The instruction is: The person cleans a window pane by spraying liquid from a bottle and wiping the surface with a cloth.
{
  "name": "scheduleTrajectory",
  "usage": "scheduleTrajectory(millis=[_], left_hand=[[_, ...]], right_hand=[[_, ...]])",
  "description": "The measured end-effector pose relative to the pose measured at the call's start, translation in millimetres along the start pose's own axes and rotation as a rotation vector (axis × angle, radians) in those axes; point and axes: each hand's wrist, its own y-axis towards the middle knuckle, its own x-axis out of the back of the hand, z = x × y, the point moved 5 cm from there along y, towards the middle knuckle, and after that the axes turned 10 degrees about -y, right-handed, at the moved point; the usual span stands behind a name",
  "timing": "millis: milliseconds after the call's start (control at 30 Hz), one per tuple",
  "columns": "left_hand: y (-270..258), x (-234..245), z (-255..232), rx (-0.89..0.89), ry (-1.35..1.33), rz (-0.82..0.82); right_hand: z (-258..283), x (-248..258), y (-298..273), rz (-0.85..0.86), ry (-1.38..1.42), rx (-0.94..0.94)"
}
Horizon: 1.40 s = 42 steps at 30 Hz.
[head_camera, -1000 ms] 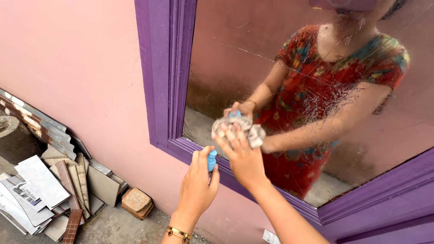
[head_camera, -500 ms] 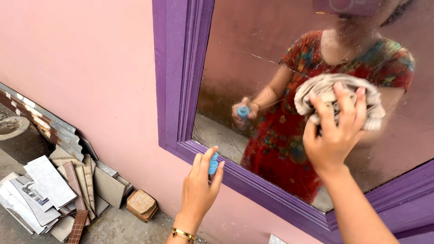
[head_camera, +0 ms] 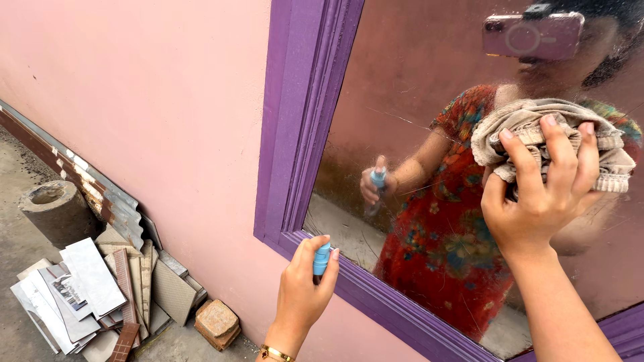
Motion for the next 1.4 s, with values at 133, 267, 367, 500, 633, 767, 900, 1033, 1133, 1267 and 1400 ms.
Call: scheduleTrajectory(millis=[133, 267, 367, 500, 633, 767, 900, 1033, 1133, 1267, 1400], left_hand=[[7, 3, -9, -0.082, -0.01, 0.01], [21, 12, -15, -0.045, -0.07, -0.054], [28, 20, -15, 0.015, -0.081, -0.133], [25, 25, -7, 0.1, -0.1, -0.17], [9, 37, -1, -0.01, -0.039, -0.197], [-7, 63, 1, -0.095, 0.062, -0.198], [-16, 90, 8, 0.198, 0.131, -0.218], [-12, 92, -3, 0.195, 0.128, -0.206], [-6, 80, -18, 0.061, 0.104, -0.148], [6, 73, -26, 0.263, 0.073, -0.101], [15, 66, -54, 0.055, 0.115, -0.073]], right_hand=[[4, 1, 3, -0.011, -0.031, -0.02], [20, 5, 8, -0.029, 0.009, -0.075], [52, -4, 11, 0.009, 0.072, -0.102], [137, -25, 2, 0.09, 0.129, 0.109], [227, -33, -54, 0.32, 0.348, 0.29], [260, -23, -134, 0.448, 0.494, 0.387], [223, -15, -177, 0.566, 0.422, 0.363], [177, 1, -138, 0.453, 0.327, 0.192], [162, 3, -72, 0.247, 0.307, 0.044], [184, -10, -10, 0.172, 0.377, -0.021], [236, -29, -39, 0.307, 0.374, 0.238]])
